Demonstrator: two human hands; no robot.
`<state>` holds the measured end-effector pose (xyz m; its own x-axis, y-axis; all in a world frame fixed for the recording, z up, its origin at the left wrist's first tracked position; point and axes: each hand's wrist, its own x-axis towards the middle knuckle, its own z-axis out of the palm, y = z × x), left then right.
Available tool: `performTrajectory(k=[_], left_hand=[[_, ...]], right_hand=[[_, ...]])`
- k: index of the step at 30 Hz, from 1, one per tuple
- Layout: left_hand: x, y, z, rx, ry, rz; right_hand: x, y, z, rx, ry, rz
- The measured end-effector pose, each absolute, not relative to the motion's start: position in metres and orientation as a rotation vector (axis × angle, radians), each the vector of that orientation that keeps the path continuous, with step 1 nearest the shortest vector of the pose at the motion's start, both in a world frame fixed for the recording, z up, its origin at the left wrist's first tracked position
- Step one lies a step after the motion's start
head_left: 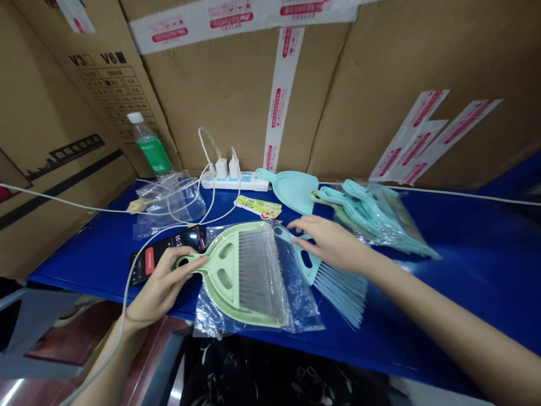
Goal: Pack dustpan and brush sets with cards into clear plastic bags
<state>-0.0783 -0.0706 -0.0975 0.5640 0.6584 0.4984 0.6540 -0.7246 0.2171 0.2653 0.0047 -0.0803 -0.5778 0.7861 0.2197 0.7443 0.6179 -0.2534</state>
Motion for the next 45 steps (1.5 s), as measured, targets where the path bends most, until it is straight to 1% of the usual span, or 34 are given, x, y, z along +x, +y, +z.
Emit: performTrajectory(k=[5, 7, 10, 12, 20, 23, 26, 28, 32, 36, 39, 41, 45], left_hand=[[-0.075, -0.066, -0.091, 2.814, 1.195, 0.912], [-0.074, -0.065, -0.089, 2.820, 1.217, 0.923], [-0.071, -0.063, -0.088, 2.825, 1.238, 0.926], [-0.068, -0.060, -0.088, 2.839, 1.239, 0.925], [-0.054, -0.046, -0.082, 2.878, 1.168, 0.912], [-0.050, -0.042, -0.080, 2.894, 1.150, 0.877], [-0.047, -0.039, -0.082, 2.897, 1.154, 0.862], [-0.046, -0.039, -0.083, 2.892, 1.168, 0.855], [-0.043, -0.041, -0.086, 2.879, 1.194, 0.885], [-0.038, -0.044, -0.084, 2.869, 1.161, 0.950], [-0.034, -0.046, -0.083, 2.867, 1.108, 0.965], [-0.030, -0.048, -0.083, 2.874, 1.093, 0.957], [-0.018, -0.055, -0.085, 3.017, 1.113, 0.986]], right_hand=[[0.285, -0.016, -0.089, -1.179, -2.591, -0.035], [0.294, -0.013, -0.086, -1.204, -2.529, -0.142], [0.313, -0.005, -0.084, -1.300, -2.376, -0.407], [0.325, 0.000, -0.087, -1.329, -2.341, -0.490], [0.354, 0.024, -0.109, -1.365, -2.250, -0.309], [0.352, 0.027, -0.105, -1.386, -2.188, -0.293], [0.333, 0.010, -0.091, -1.270, -2.147, -0.264], [0.312, -0.009, -0.081, -1.112, -2.101, -0.089], [0.278, -0.036, -0.077, -1.149, -1.986, 0.709], [0.273, -0.035, -0.087, -1.147, -1.734, 1.232], [0.276, -0.032, -0.091, -1.079, -1.581, 1.511], [0.277, -0.032, -0.092, -1.045, -1.524, 1.631], [0.278, -0.034, -0.093, -1.038, -1.429, 1.721]])
